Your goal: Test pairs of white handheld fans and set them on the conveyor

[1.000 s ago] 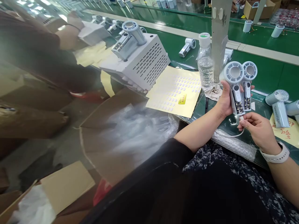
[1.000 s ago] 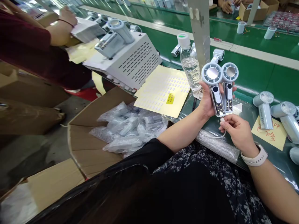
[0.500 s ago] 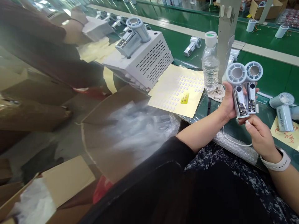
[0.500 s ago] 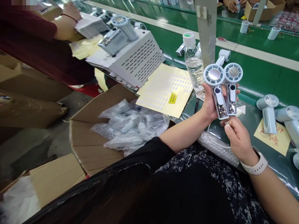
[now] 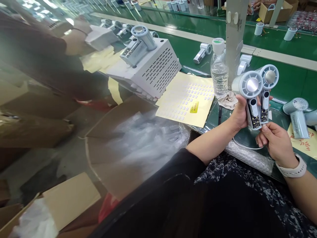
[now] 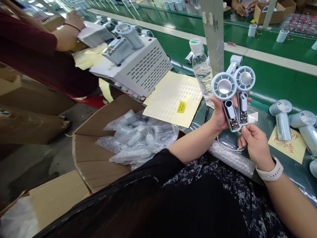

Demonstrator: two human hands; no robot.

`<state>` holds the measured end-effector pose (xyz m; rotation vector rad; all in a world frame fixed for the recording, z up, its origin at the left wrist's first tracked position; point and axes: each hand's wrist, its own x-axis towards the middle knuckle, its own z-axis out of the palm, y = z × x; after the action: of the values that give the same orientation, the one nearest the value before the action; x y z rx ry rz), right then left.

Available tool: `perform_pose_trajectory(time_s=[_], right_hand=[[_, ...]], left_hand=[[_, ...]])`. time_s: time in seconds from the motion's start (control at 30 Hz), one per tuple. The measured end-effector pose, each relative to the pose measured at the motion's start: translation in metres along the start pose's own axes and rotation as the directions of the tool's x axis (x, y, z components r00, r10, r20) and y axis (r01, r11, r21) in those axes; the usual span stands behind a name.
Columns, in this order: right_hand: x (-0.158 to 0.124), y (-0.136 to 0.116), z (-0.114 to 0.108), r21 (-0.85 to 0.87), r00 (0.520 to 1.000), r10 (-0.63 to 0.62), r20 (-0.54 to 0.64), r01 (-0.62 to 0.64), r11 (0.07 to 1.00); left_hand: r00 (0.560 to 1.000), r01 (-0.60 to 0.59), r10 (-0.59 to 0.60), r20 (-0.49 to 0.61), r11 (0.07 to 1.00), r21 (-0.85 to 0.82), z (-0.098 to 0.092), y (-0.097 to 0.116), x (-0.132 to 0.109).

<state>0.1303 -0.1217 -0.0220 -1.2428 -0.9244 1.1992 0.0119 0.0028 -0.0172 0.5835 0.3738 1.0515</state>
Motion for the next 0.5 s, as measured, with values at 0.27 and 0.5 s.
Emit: perform_pose_trajectory(time_s=[0.27, 0.5], right_hand=[[-0.0012, -0.0020, -0.0003, 0.039, 1.000, -0.006, -0.018, 0.006, 0.999], [-0.0021, -0.0074, -0.0046, -0.014, 1.000, 0.006, 0.008, -0.006, 1.000]], left_hand=[[0.998, -0.044, 0.041, 0.049, 0.998, 0.047, -0.0036, -0.0022, -0.0004], [0.999, 0.033, -0.032, 0.040, 0.999, -0.036, -0.0045, -0.0009, 0.0007]])
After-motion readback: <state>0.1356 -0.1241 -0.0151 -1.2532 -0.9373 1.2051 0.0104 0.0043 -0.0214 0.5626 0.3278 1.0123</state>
